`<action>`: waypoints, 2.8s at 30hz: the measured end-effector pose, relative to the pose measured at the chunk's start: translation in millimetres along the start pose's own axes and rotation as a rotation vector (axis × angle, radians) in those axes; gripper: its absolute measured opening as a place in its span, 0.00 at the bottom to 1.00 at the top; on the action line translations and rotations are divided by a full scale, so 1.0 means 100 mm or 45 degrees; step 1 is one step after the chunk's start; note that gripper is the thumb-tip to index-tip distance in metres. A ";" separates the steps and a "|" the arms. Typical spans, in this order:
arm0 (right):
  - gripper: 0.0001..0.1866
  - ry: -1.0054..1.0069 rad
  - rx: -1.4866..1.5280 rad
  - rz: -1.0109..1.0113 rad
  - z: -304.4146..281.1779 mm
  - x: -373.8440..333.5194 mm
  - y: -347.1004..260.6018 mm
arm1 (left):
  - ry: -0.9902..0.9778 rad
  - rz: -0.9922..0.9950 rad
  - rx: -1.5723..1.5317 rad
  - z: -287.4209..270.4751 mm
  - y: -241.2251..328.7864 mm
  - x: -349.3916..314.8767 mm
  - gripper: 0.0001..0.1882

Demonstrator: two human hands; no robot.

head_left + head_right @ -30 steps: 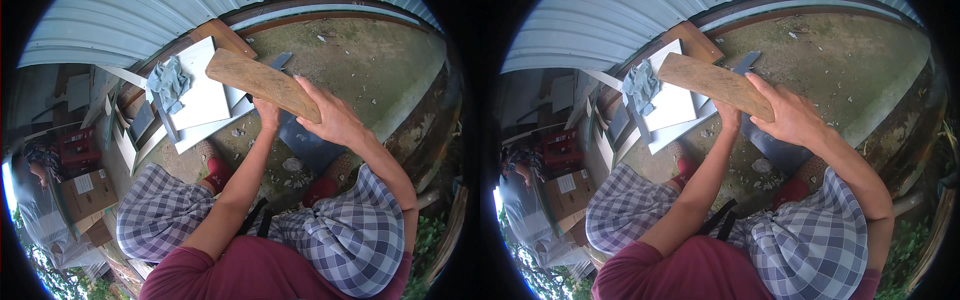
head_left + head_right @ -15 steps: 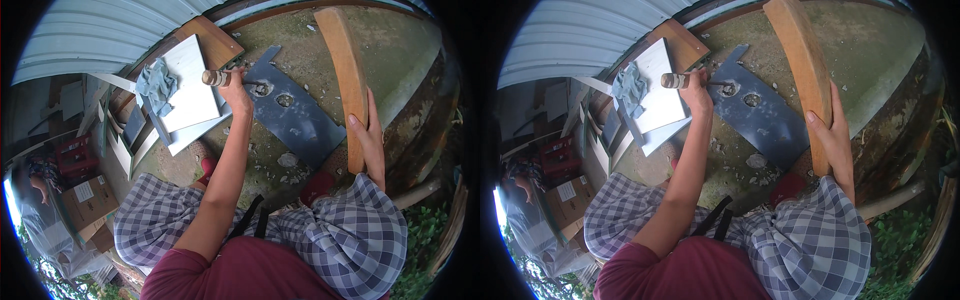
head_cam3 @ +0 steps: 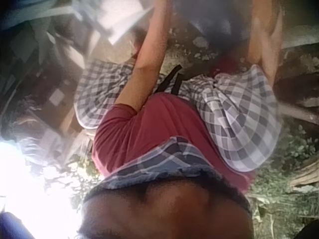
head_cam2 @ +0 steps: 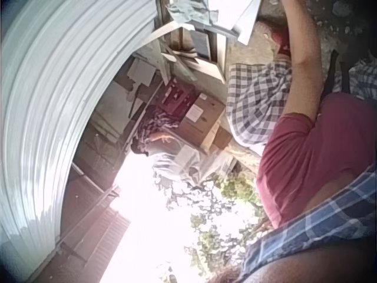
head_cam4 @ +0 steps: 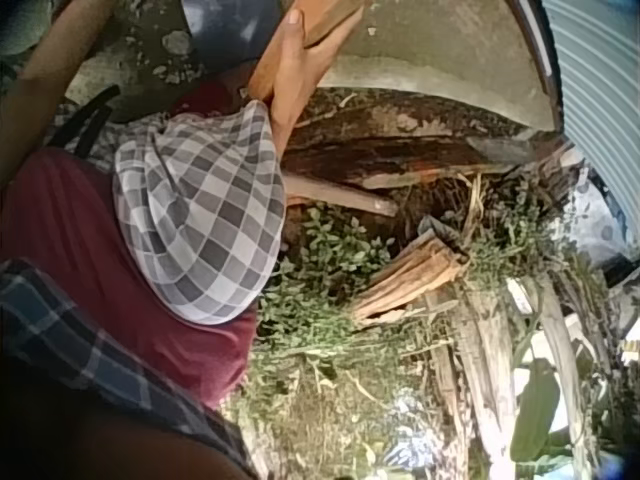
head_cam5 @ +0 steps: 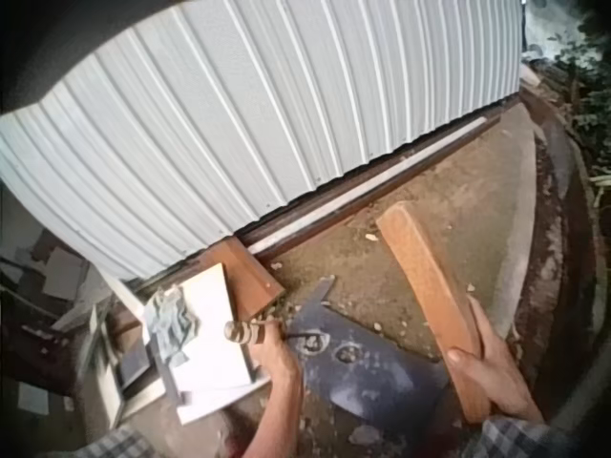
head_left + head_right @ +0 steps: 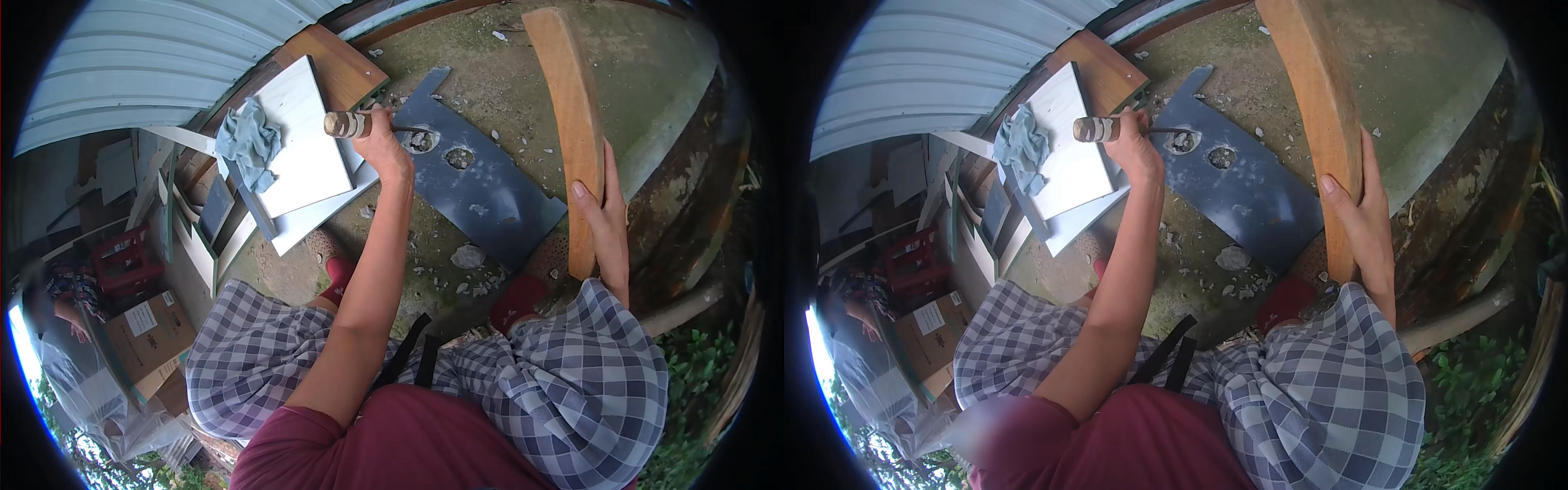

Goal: Using a chisel and a wooden block as a mallet to punch holes into a flat grey material.

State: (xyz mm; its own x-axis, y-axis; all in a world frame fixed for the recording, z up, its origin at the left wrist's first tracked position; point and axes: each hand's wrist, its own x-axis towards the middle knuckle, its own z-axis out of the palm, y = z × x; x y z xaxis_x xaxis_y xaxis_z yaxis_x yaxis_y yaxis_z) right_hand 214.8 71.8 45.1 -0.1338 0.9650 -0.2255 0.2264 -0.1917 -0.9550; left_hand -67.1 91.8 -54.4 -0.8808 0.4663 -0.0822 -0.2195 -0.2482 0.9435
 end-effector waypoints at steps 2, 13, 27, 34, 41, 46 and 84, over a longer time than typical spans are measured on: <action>0.43 0.001 0.001 0.024 0.00 0.00 0.01 | -0.009 0.014 0.019 0.00 -0.01 -0.01 0.07; 0.43 -0.041 0.025 0.031 0.04 0.00 0.07 | 0.143 0.017 -0.010 0.07 0.00 -0.04 0.08; 0.42 -0.188 -0.094 -0.033 0.20 0.02 -0.07 | -0.026 0.175 0.178 0.05 -0.13 0.04 0.11; 0.43 -0.520 -0.602 -0.272 0.37 -0.03 -1.21 | 0.027 0.087 0.180 0.01 -0.03 0.00 0.17; 0.50 -0.569 -0.731 -0.768 0.83 -0.13 -2.12 | 0.042 0.141 0.227 -0.02 0.00 -0.06 0.12; 0.48 -0.589 -0.694 -0.865 1.18 -0.08 -2.07 | 0.028 0.115 0.221 -0.02 0.00 -0.09 0.13; 0.46 -0.740 -1.133 -0.624 1.04 0.12 -2.36 | -0.103 0.096 0.148 -0.17 -0.05 0.08 0.08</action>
State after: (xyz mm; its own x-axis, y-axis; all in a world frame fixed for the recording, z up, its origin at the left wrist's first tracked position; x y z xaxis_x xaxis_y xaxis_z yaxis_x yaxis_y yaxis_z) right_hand 59.7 109.9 247.5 -0.7631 0.6298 -0.1447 0.5930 0.5934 -0.5443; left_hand -80.0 81.7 -65.2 -0.8554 0.5179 0.0118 -0.0999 -0.1872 0.9772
